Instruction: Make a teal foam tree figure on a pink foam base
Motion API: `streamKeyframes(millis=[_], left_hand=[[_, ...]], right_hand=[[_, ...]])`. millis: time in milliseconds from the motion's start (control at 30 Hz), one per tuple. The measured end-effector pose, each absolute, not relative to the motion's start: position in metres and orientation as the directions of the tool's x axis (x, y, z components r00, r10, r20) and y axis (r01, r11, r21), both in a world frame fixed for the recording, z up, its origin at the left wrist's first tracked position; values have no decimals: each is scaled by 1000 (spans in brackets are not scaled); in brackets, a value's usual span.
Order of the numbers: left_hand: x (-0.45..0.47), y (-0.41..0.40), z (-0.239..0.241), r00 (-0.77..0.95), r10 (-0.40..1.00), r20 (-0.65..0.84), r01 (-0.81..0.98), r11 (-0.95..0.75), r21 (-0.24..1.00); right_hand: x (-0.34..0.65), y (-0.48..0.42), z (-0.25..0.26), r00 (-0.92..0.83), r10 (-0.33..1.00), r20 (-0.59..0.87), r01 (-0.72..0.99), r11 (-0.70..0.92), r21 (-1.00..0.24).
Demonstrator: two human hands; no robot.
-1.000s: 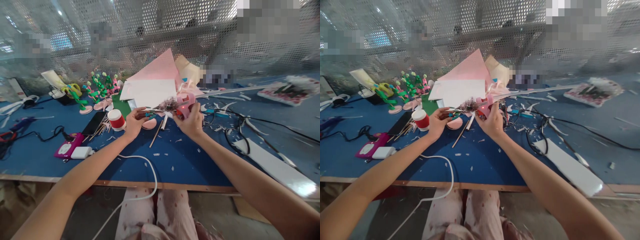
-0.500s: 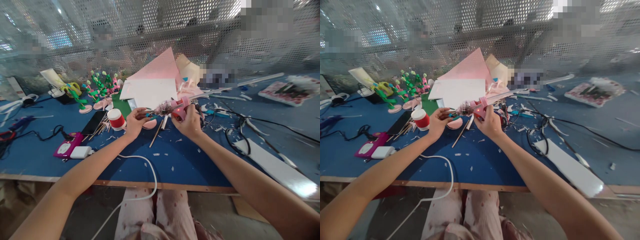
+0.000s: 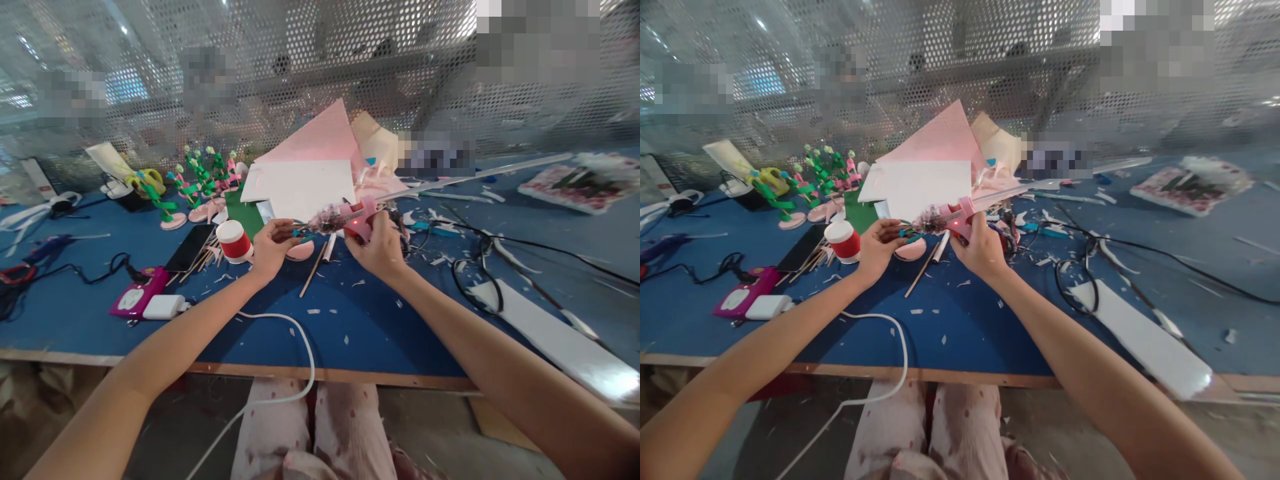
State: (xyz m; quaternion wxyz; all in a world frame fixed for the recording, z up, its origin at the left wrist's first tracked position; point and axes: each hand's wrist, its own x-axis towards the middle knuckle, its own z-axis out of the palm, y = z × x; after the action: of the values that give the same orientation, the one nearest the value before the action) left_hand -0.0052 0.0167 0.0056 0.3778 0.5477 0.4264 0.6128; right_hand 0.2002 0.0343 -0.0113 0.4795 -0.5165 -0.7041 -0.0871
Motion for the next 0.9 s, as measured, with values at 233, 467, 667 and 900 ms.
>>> streamKeyframes(millis=[233,467,667,900], left_hand=[[-5,17,5,-121,930,347,13,-348,937],[-5,17,5,-133,931,339,-13,-344,939],[-5,17,5,-127,924,360,11,-361,932],[-5,17,4,-126,917,378,26,-377,926]], right_hand=[[201,34,-12,-15,639,769,825,443,-351],[200,33,-10,-15,638,770,822,447,-354],[202,34,-11,-18,657,754,821,440,-364],[202,33,-9,-32,653,757,823,447,-350]])
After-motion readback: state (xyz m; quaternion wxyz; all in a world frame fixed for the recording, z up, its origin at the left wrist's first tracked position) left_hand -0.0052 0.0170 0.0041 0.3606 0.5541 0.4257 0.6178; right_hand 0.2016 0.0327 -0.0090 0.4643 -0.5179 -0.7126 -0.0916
